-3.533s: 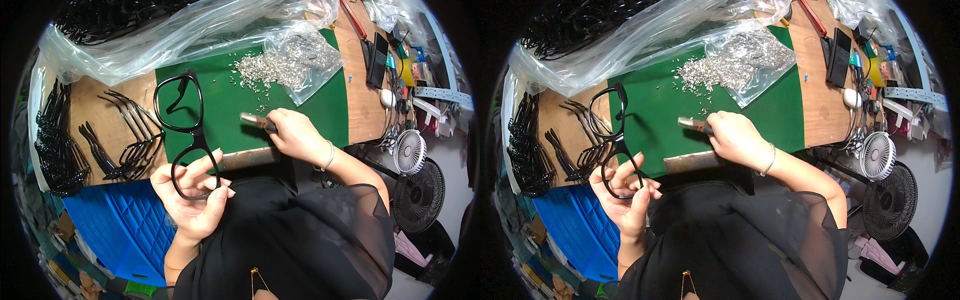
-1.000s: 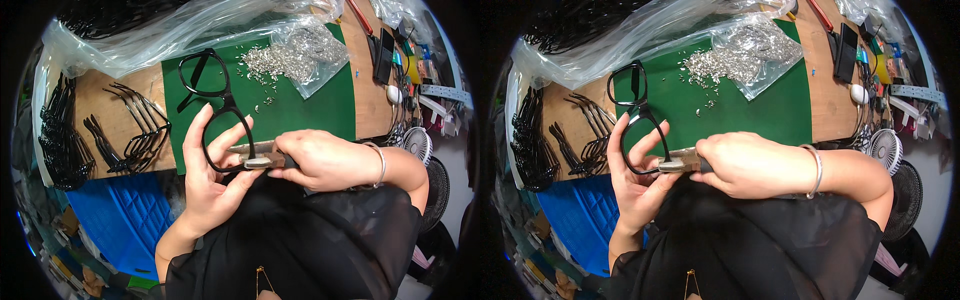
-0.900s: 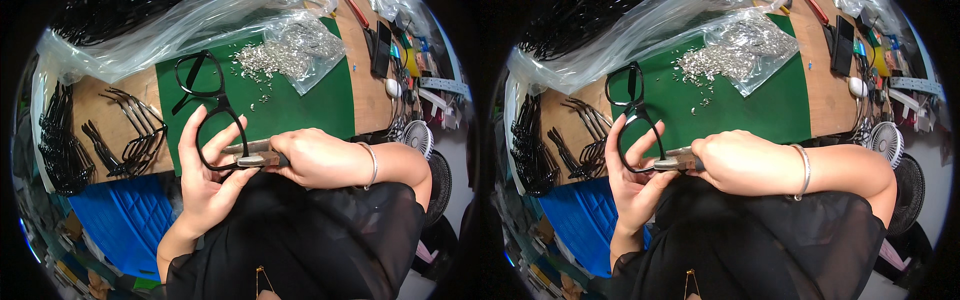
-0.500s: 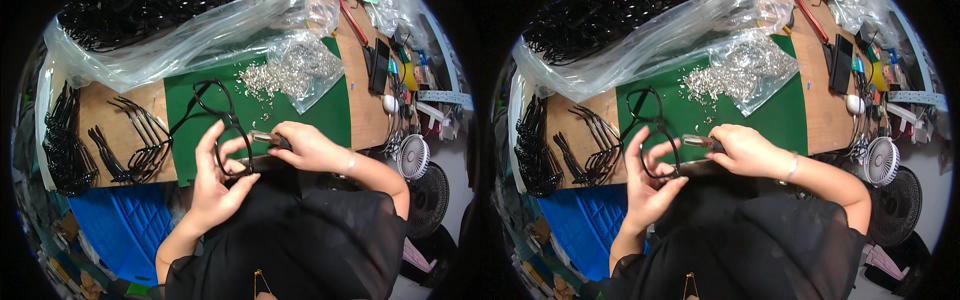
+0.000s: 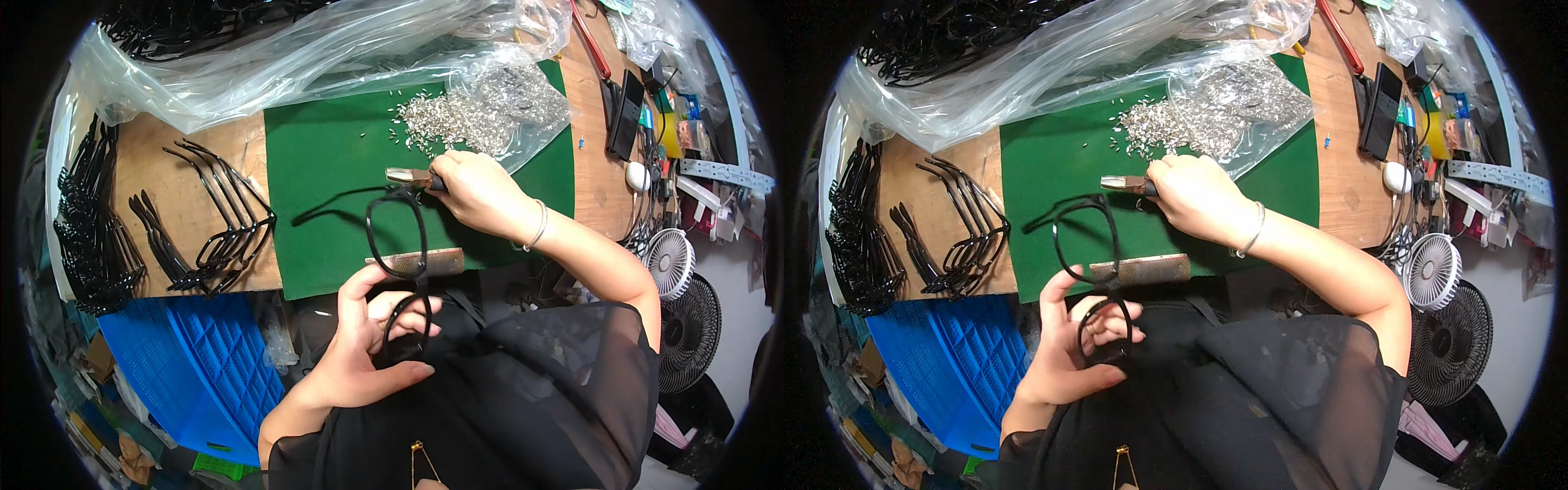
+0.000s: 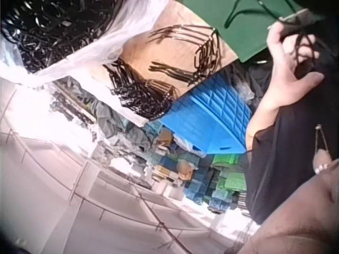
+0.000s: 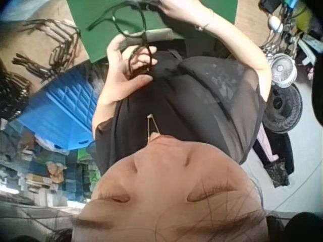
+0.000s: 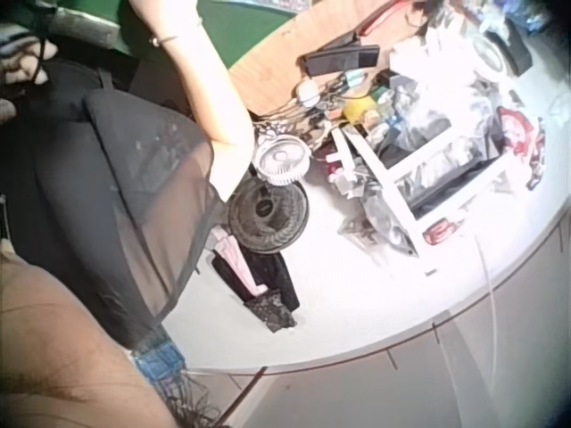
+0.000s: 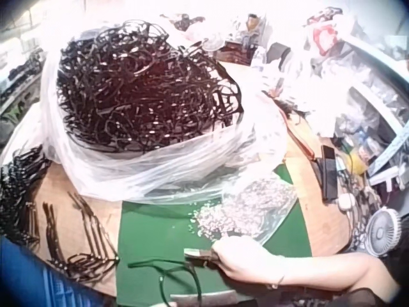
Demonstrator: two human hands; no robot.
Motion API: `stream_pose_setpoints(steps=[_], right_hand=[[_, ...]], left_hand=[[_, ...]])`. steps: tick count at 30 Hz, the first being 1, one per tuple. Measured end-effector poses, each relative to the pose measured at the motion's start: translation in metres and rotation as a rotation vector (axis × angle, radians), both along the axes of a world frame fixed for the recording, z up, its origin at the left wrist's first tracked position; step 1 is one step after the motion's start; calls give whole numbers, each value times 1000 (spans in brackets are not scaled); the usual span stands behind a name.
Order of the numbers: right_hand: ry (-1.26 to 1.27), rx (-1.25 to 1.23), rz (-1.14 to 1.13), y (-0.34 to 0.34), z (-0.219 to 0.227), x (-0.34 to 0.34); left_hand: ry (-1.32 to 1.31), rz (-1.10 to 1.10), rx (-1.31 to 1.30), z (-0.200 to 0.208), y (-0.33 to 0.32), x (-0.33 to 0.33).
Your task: The person assembles eyeglasses by inserting small metal screws into the frame using pliers. They repeatedly pick up frames from a plastic bag, secure the screws, and place the finished frames on the table.
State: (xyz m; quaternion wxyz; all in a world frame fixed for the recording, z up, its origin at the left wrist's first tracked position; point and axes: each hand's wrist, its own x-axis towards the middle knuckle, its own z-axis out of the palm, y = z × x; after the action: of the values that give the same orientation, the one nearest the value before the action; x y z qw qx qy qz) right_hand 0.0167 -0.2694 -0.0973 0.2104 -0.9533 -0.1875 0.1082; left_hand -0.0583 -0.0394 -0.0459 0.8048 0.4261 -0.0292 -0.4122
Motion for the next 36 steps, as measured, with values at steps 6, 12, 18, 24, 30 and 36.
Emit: stream_pose_setpoints(steps=[6, 12, 18, 24, 30, 36], right_hand=[[161, 303, -243, 8, 48, -21], [366, 991, -482, 48, 59, -60], [413, 1166, -541, 64, 48, -64], [750, 1301, -677, 58, 56, -55], [673, 1242, -619, 56, 68, -63], [831, 1293, -708, 60, 76, -59]], left_hand=[[219, 34, 90, 6, -1, 0], [-185, 311, 310, -8, -31, -13], [-338, 362, 300, -14, -36, -19], [-349, 239, 405, -11, -30, -17], [-165, 172, 187, 6, -21, -5], [-408, 143, 420, 6, -22, -16]])
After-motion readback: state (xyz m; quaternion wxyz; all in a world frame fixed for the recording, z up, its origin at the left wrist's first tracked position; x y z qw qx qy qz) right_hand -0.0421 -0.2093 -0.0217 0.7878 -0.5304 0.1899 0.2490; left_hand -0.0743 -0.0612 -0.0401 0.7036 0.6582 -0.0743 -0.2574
